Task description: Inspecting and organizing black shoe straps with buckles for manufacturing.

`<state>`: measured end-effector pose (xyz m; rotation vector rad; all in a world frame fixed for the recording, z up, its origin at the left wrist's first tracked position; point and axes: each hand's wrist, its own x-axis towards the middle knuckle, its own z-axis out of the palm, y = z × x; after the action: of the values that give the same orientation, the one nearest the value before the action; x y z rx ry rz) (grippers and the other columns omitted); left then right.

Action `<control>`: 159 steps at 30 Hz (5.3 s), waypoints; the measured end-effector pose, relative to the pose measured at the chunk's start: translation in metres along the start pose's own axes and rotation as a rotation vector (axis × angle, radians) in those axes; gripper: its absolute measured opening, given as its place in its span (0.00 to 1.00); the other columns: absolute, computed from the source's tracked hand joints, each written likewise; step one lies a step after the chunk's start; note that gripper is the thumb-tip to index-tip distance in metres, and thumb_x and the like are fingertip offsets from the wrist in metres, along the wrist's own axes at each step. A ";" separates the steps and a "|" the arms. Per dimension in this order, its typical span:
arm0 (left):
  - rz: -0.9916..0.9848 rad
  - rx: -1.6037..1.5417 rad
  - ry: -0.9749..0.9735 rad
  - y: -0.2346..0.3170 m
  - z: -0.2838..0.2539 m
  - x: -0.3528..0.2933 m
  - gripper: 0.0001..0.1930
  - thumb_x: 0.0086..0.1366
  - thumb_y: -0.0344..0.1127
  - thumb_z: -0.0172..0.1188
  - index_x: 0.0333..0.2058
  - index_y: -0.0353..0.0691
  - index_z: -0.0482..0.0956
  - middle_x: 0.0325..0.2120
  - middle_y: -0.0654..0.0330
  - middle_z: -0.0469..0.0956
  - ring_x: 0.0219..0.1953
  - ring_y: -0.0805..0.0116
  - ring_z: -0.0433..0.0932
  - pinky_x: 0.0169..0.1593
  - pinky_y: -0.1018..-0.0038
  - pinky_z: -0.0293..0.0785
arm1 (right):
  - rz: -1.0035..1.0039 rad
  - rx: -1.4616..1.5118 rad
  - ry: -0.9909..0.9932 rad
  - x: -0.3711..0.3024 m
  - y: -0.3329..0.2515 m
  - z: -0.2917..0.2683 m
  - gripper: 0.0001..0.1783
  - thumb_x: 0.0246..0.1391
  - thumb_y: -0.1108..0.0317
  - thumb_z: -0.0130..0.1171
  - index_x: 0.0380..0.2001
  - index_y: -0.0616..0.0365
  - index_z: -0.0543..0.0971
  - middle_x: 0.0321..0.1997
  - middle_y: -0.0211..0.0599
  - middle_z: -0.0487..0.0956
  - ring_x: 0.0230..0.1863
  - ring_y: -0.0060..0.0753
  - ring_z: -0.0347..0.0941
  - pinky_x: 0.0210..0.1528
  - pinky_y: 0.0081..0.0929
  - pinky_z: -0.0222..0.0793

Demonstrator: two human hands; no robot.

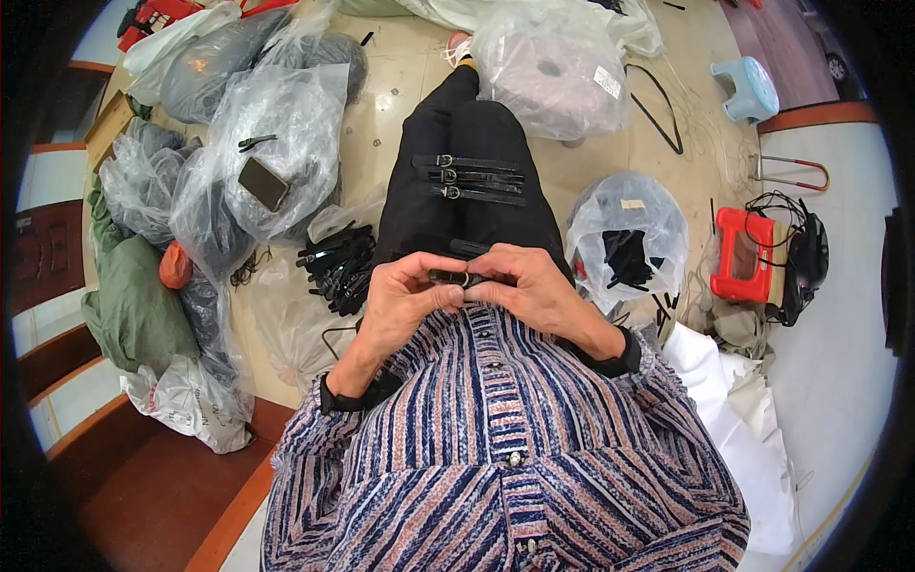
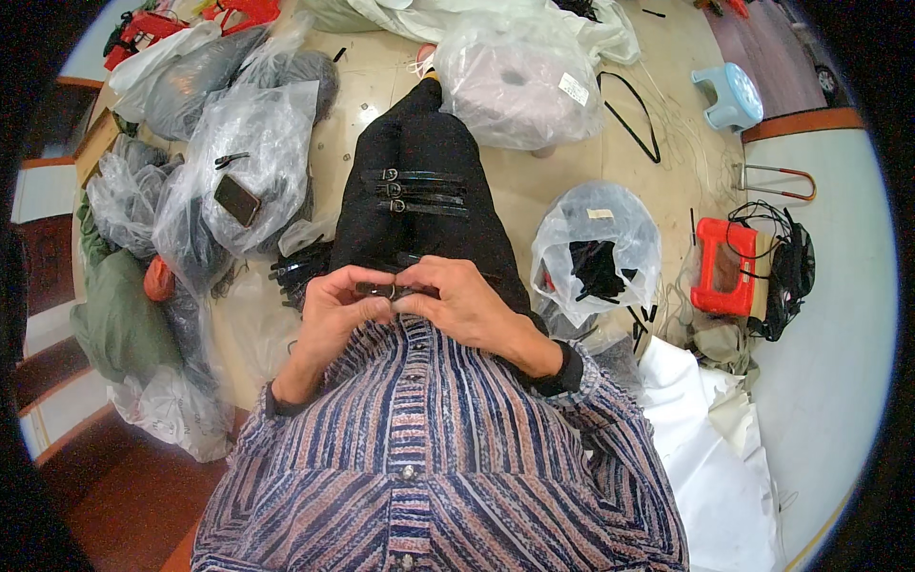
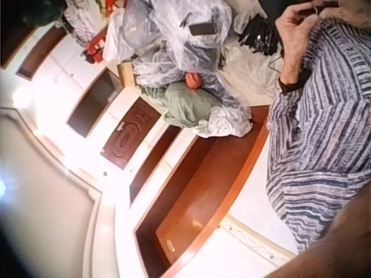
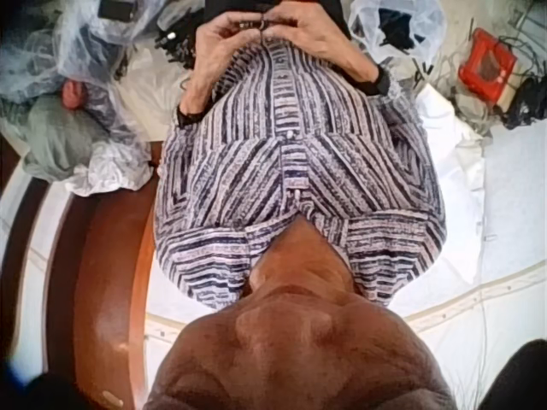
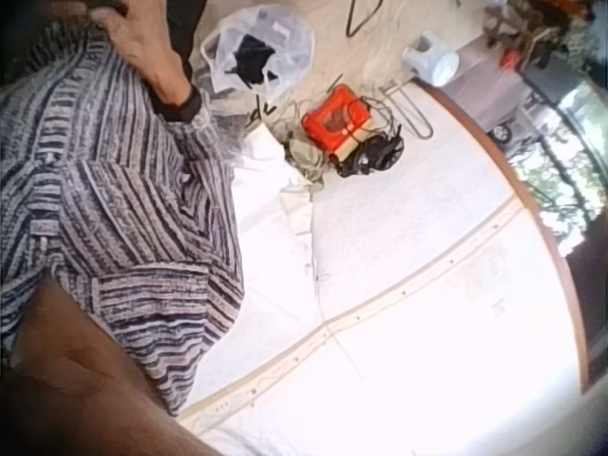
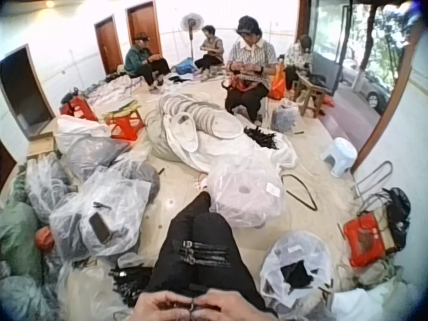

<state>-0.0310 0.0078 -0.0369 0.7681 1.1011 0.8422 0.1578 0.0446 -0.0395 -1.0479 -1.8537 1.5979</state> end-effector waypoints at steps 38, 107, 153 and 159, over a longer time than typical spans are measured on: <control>-0.154 -0.112 0.021 -0.012 0.025 -0.040 0.13 0.50 0.22 0.61 0.36 0.30 0.74 0.27 0.56 0.78 0.24 0.78 0.75 0.27 0.86 0.72 | 0.417 0.533 -0.182 -0.044 -0.008 0.013 0.13 0.54 0.63 0.50 0.25 0.60 0.76 0.15 0.22 0.67 0.18 0.12 0.58 0.19 0.13 0.52; 0.009 -0.248 0.136 -0.024 0.036 -0.030 0.09 0.56 0.24 0.55 0.37 0.31 0.73 0.27 0.58 0.76 0.25 0.78 0.73 0.29 0.83 0.71 | 0.401 0.613 -0.064 -0.026 0.011 0.019 0.25 0.59 0.58 0.34 0.10 0.59 0.60 0.12 0.25 0.59 0.18 0.18 0.51 0.22 0.22 0.50; -0.259 -0.293 0.121 -0.019 0.025 -0.025 0.03 0.55 0.24 0.56 0.30 0.31 0.74 0.22 0.58 0.75 0.21 0.74 0.74 0.26 0.79 0.73 | 0.321 0.400 -0.176 -0.025 0.013 0.014 0.21 0.57 0.61 0.35 0.15 0.63 0.62 0.12 0.35 0.62 0.16 0.25 0.56 0.21 0.27 0.52; -0.260 -0.269 0.101 -0.018 0.024 -0.027 0.03 0.54 0.23 0.57 0.29 0.32 0.74 0.20 0.59 0.75 0.20 0.75 0.74 0.25 0.79 0.73 | 0.269 0.224 -0.194 -0.023 -0.003 0.010 0.19 0.55 0.64 0.39 0.15 0.64 0.66 0.15 0.39 0.66 0.19 0.31 0.61 0.23 0.29 0.55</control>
<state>-0.0104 -0.0268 -0.0346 0.3524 1.1208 0.7930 0.1634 0.0204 -0.0358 -1.1106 -1.6541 2.0755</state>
